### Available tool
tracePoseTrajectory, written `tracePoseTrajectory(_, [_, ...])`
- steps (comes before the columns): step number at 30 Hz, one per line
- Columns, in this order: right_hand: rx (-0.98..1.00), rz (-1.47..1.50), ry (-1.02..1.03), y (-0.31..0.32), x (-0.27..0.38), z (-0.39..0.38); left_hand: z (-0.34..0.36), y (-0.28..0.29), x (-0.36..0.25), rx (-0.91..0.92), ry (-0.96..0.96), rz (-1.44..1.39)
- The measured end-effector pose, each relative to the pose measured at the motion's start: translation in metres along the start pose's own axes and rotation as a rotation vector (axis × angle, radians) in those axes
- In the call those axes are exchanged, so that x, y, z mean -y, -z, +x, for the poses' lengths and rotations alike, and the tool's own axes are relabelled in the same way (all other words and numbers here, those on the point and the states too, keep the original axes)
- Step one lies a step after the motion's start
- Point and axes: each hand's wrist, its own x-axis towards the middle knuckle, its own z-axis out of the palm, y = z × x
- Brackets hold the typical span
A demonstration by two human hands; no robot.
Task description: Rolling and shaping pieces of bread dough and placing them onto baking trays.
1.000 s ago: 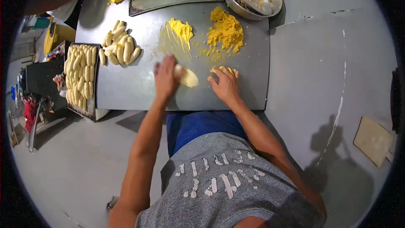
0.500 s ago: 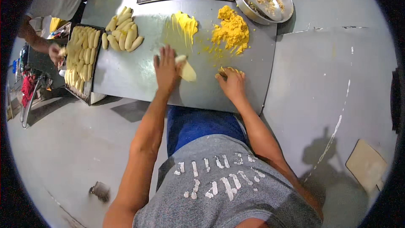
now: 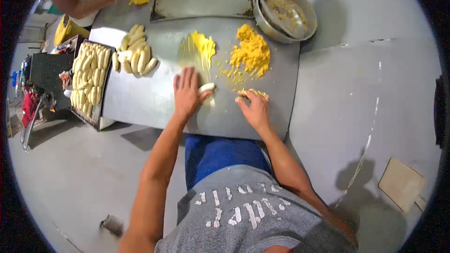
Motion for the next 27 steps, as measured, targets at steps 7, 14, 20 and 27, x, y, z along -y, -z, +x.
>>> tracePoseTrajectory(7, [-0.113, 0.143, -0.025, 0.024, 0.004, 0.005, -0.086, -0.011, -0.088, 0.092, -0.169, -0.106])
tracePoseTrajectory(14, [-0.117, 0.341, -0.028, 0.033, 0.033, 0.037, -0.047, 0.021, -0.074, 0.184, 0.081, -0.542])
tracePoseTrajectory(20, [-0.114, 0.329, -0.102, 0.042, 0.014, 0.024, 0.060, 0.157, 0.016, -0.388, 0.310, -0.108])
tracePoseTrajectory(27, [-0.148, 0.361, -0.295, 0.006, 0.039, 0.000, 0.361, 0.063, 0.019, -0.389, -0.082, -0.209])
